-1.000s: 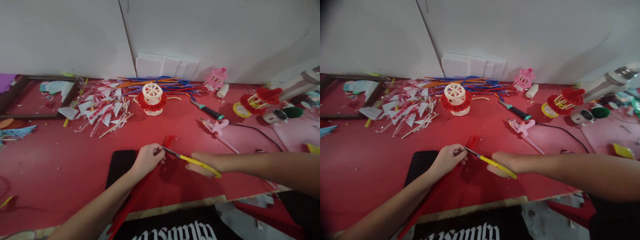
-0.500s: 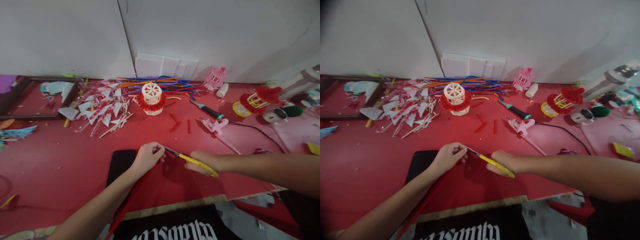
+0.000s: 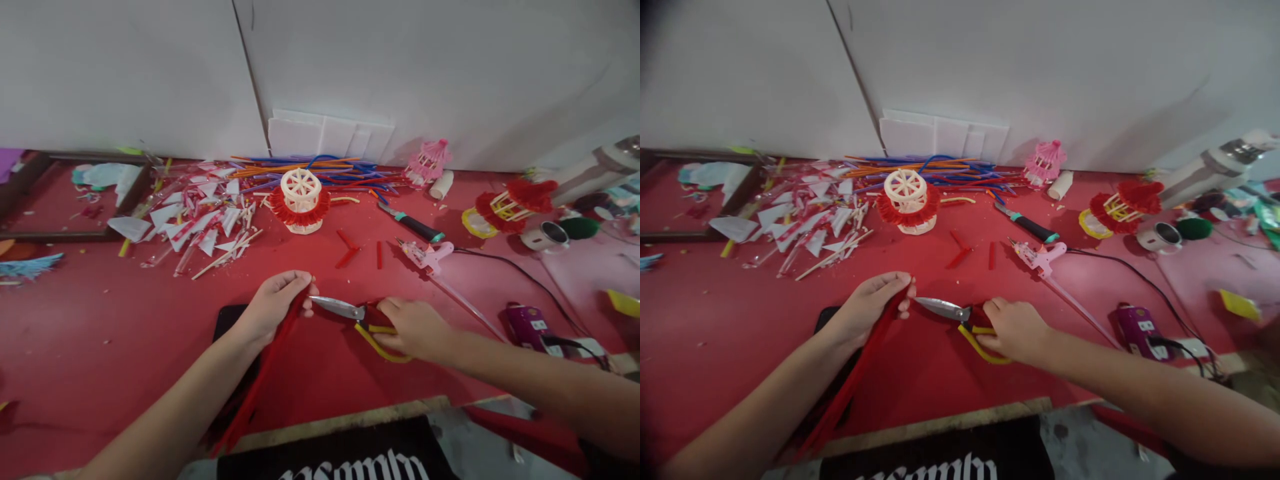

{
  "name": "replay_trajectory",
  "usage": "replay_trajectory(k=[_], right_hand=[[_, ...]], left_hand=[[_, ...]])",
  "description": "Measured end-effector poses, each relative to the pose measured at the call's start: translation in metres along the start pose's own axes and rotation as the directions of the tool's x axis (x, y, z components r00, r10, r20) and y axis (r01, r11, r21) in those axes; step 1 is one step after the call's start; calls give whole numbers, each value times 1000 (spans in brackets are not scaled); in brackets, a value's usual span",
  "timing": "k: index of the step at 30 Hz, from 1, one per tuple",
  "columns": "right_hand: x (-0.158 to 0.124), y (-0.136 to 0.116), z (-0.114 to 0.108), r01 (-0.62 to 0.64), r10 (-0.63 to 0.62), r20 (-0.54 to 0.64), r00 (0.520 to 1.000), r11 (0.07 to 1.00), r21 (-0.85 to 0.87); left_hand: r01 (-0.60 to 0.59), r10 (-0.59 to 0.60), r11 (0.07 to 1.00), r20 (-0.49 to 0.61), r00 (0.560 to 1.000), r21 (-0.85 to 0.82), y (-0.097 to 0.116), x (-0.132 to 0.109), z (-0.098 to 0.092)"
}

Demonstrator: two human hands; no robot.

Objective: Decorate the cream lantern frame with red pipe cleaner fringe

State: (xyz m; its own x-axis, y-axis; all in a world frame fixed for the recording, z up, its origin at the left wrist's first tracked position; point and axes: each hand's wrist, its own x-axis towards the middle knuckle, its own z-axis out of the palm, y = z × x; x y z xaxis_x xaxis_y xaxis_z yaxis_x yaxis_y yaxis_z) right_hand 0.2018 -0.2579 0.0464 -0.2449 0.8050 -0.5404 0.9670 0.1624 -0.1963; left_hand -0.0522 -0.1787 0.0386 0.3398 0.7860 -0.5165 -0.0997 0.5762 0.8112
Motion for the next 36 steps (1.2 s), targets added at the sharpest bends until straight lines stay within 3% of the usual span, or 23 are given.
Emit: replay_trajectory(k=[2,6,12,16,22,28,36], right_hand=[[-2,0,-5,125,-125,24,992,991,-35],[4,7,-21,368,-377,-22,926,914,-172],[50,48,-38,243,-330,-253,909,915,-321],[80,65,-46,304,-405,-250,879,883,-358],[104,38,-54,456,-536,-261,803,834,-312],[128,24,-56,390,-431,-438,789,902,-184],[132,11,-52,538,-542,-334,771,836,-114]], left_hand=[[18,-18,998,2,1000,-59,3,4,0],[40,-39,989,9,999,-143,2,13,0],[76,-72,965,26,997,-250,-6,21,-6],[115,-102,944,55,993,-310,-2,21,-12],[128,-109,918,73,991,-375,7,19,-16],[202,-184,909,84,979,-364,10,17,-12],[248,-231,896,90,969,-368,14,16,-9]])
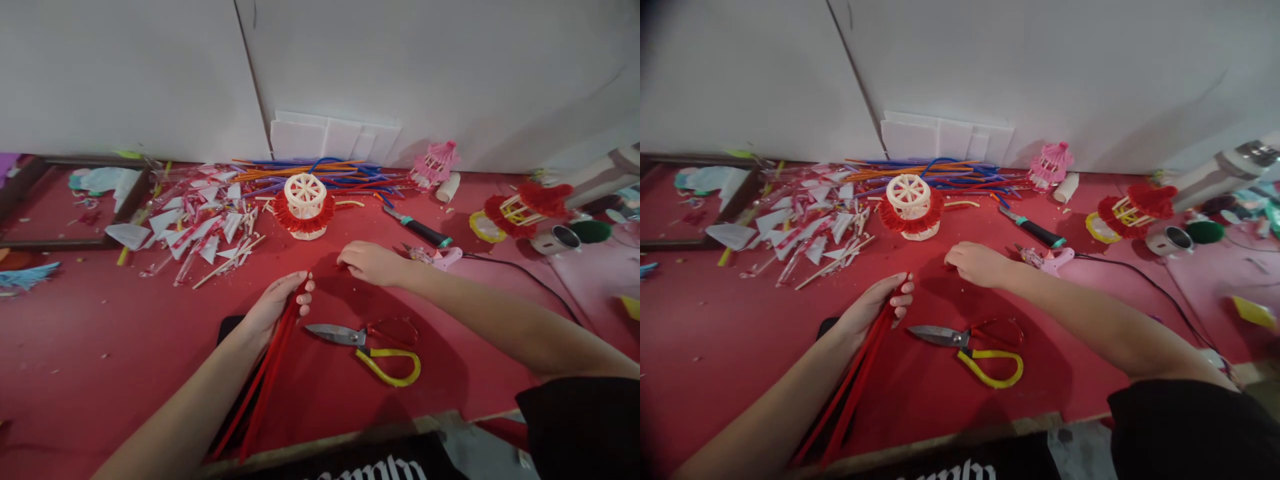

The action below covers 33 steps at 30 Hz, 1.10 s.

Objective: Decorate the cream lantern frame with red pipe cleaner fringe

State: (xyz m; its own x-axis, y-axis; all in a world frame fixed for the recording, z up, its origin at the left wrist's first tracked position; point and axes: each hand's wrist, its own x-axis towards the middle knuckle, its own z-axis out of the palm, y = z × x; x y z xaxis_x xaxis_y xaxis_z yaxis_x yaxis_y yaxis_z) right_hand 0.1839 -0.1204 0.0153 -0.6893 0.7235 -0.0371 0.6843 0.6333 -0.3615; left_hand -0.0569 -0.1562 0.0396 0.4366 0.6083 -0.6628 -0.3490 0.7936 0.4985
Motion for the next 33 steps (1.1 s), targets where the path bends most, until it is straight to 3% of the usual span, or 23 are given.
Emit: replay_trajectory(k=[4,11,16,25,33], right_hand=[[8,2,-6,2,-2,13,1000,1000,27],[44,56,-29,-285,256,-174,951,943,-171],[62,70,-36,-274,242,-141,960,918,-288],[59,52,-33,-161,166,-9,986,942,-293],[18,-10,-22,-121,143,137,980,980,-155]], left_hand=[[3,-3,1000,-17,1000,-4,1,-1,1],[-8,8,1000,-27,1000,-12,2,-1,2],[-19,19,1000,-29,999,-14,2,-1,1],[-24,23,999,-47,999,-25,2,-1,2],[-50,48,998,-38,998,-42,-2,4,-3]])
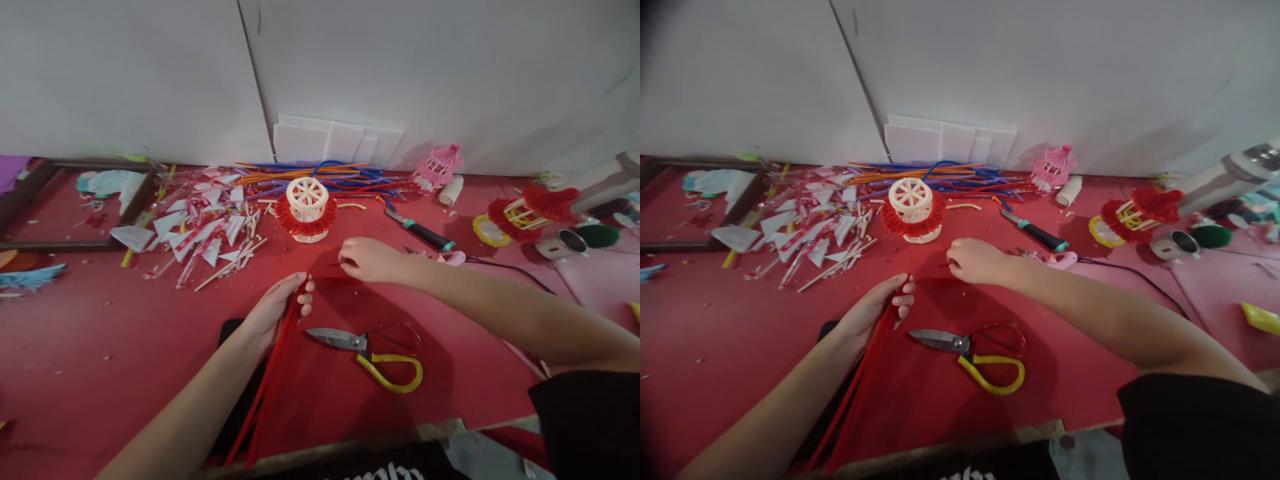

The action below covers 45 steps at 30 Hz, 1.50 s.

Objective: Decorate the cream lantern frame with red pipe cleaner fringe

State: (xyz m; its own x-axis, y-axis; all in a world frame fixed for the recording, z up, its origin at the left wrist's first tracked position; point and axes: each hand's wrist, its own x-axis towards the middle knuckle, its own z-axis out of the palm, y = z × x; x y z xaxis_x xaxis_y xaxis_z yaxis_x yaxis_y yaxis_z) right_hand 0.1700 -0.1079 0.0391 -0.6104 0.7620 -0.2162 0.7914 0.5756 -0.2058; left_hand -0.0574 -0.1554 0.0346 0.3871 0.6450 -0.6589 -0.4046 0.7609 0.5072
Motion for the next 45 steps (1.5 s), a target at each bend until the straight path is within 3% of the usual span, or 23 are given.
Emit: replay_trajectory(k=[8,17,22,26,30,34,39,42,45], right_hand=[[-24,-34,-2,25,-19,109,994,998,-52],[-8,-67,9,-75,85,119,989,994,-83],[-1,-65,13,-190,184,82,979,979,68],[-1,-52,10,-252,262,20,965,905,342],[-2,-44,16,-249,385,-34,922,660,709],[-3,-41,28,-163,445,34,895,253,954],[-3,-38,34,-18,426,101,899,-195,981],[-4,-39,35,51,403,112,908,-371,927],[-6,-41,36,94,387,116,915,-482,871]], left_hand=[[-99,99,995,13,995,33,-9,2,-5],[-132,132,988,-2,991,75,-9,4,-4],[-160,166,976,-35,985,147,-10,4,-6],[-229,245,945,-45,968,233,-16,4,-7],[-307,325,888,4,946,343,-23,4,-5],[-393,416,767,74,906,507,-29,5,-5],[-436,522,511,136,842,741,-37,7,-8],[-417,574,341,165,802,842,-41,5,-7],[-426,584,201,241,775,882,-40,-3,-4]])
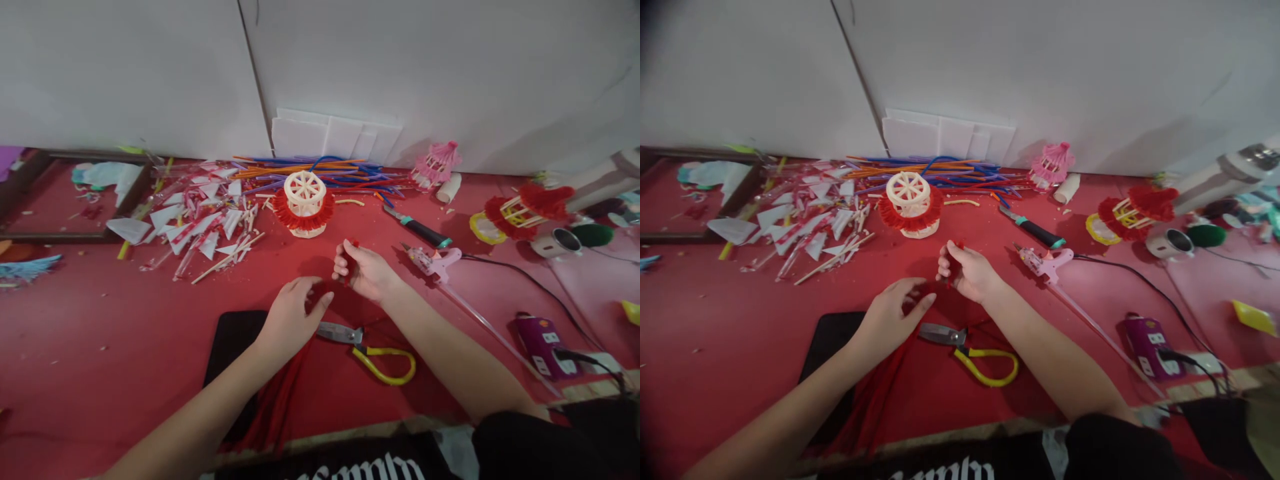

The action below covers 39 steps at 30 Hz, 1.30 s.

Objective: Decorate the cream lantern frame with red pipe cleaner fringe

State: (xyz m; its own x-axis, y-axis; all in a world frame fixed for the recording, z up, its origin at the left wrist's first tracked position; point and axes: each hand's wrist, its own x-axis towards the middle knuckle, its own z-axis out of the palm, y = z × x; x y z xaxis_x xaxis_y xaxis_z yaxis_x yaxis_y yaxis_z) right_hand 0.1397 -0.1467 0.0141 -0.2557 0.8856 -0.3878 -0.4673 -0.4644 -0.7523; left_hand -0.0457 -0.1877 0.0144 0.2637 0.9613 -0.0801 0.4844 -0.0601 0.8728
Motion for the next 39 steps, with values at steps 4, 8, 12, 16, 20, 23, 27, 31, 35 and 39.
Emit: replay_trajectory(k=[4,8,12,16,20,23,27,31,35,39], right_hand=[[-4,2,2,3,-4,11,1000,996,91],[-10,5,9,9,-15,26,1000,977,214],[-18,12,15,-67,47,59,997,919,389],[-23,20,15,-115,95,68,993,899,422],[-23,25,13,-93,73,64,995,906,413],[-23,26,13,-84,66,58,996,914,398],[-24,25,11,-75,51,79,996,937,341],[-25,25,11,-51,29,79,996,955,293],[-27,27,14,-19,2,66,998,967,252],[-28,31,17,27,-38,51,998,980,195]], left_hand=[[-87,88,992,-14,996,95,9,0,-11],[-236,238,969,-17,971,76,8,12,-13],[-390,391,920,90,916,-24,2,22,-4],[-433,435,900,132,891,-44,0,21,-3],[-450,452,892,125,883,-46,-3,19,-8],[-460,460,888,95,883,-21,-7,19,-9],[-443,442,895,30,897,50,-10,20,-6],[-393,397,914,-20,918,98,-10,20,-6],[-336,344,934,-52,937,121,-9,18,-5],[-262,276,956,-100,956,130,-10,17,-4]])
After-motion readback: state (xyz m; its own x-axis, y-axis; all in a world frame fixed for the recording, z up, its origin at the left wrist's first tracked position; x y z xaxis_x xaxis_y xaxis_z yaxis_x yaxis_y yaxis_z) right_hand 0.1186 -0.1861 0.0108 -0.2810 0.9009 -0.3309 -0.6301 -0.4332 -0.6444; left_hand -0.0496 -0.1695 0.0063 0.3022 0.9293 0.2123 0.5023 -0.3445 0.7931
